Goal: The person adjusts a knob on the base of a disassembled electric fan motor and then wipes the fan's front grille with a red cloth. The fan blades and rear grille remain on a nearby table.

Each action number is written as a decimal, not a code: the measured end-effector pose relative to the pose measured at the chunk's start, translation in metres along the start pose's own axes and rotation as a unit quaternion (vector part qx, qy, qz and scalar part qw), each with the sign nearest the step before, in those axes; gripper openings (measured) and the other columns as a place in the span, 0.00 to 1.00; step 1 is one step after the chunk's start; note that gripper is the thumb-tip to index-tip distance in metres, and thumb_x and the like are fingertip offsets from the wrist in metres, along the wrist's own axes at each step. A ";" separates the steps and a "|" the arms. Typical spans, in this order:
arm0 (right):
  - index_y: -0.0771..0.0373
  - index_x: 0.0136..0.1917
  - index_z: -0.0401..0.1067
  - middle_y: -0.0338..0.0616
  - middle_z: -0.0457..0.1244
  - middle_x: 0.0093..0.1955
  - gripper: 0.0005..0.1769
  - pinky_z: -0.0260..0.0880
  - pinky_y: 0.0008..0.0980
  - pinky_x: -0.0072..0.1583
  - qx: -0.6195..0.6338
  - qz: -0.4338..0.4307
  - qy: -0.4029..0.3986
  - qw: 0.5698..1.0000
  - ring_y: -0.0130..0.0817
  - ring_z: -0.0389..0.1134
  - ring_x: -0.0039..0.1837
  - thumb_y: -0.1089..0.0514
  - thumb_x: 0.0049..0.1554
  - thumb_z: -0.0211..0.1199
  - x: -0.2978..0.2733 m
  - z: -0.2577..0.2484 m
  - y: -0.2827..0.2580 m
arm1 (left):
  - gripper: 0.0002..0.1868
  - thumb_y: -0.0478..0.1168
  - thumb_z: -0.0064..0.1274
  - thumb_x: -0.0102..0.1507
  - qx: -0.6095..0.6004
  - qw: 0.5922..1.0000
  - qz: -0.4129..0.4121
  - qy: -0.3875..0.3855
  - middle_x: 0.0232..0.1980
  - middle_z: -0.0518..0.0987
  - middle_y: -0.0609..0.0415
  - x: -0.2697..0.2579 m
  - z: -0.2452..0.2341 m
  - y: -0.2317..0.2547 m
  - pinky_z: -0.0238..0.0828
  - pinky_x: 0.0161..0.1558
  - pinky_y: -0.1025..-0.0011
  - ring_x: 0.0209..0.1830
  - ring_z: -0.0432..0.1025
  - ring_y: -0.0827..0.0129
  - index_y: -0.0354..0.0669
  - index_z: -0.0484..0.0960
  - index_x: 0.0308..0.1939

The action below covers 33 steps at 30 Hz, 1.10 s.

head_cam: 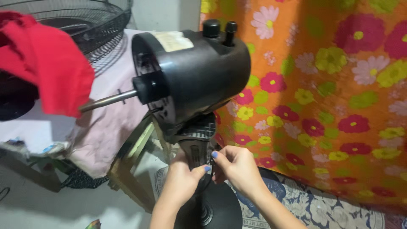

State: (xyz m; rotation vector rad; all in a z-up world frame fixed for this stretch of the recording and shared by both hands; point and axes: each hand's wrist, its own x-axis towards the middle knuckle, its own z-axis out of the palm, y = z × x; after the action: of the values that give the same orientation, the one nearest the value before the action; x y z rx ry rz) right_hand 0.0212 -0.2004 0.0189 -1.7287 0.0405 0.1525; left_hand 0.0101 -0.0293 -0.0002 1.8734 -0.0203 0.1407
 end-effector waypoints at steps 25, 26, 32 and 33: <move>0.75 0.41 0.75 0.51 0.71 0.34 0.12 0.78 0.31 0.38 0.072 -0.004 -0.050 0.996 0.32 0.74 0.34 0.60 0.60 0.61 0.011 -0.012 0.008 | 0.25 0.35 0.64 0.52 0.012 0.999 0.039 0.007 0.46 0.87 0.48 0.001 0.004 0.000 0.75 0.50 0.67 0.46 0.82 0.64 0.40 0.79 0.53; 0.74 0.40 0.74 0.50 0.70 0.33 0.15 0.77 0.32 0.37 0.078 0.003 -0.062 0.995 0.33 0.74 0.33 0.58 0.61 0.60 0.012 -0.013 0.009 | 0.24 0.35 0.64 0.52 0.017 1.000 0.022 0.003 0.46 0.87 0.49 0.001 0.003 0.001 0.75 0.50 0.67 0.45 0.82 0.63 0.41 0.80 0.53; 0.73 0.37 0.73 0.48 0.68 0.31 0.24 0.74 0.32 0.33 0.129 0.017 -0.089 0.988 0.33 0.71 0.29 0.49 0.63 0.57 0.011 -0.009 0.008 | 0.21 0.37 0.64 0.54 0.048 0.998 -0.022 -0.017 0.45 0.88 0.48 0.001 0.001 0.006 0.75 0.50 0.67 0.44 0.83 0.63 0.42 0.83 0.52; 0.73 0.37 0.72 0.48 0.68 0.30 0.25 0.74 0.32 0.33 0.118 0.017 -0.083 0.989 0.33 0.70 0.29 0.49 0.64 0.56 0.010 -0.009 0.006 | 0.23 0.36 0.64 0.53 0.040 0.999 0.003 -0.007 0.46 0.88 0.48 0.001 0.001 0.007 0.75 0.50 0.66 0.45 0.82 0.63 0.42 0.82 0.53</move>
State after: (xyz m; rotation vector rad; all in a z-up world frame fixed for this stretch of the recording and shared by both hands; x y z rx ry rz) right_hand 0.0310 -0.2093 0.0129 -1.4742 -0.0336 0.3054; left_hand 0.0106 -0.0322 0.0058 1.9552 -0.0307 0.1341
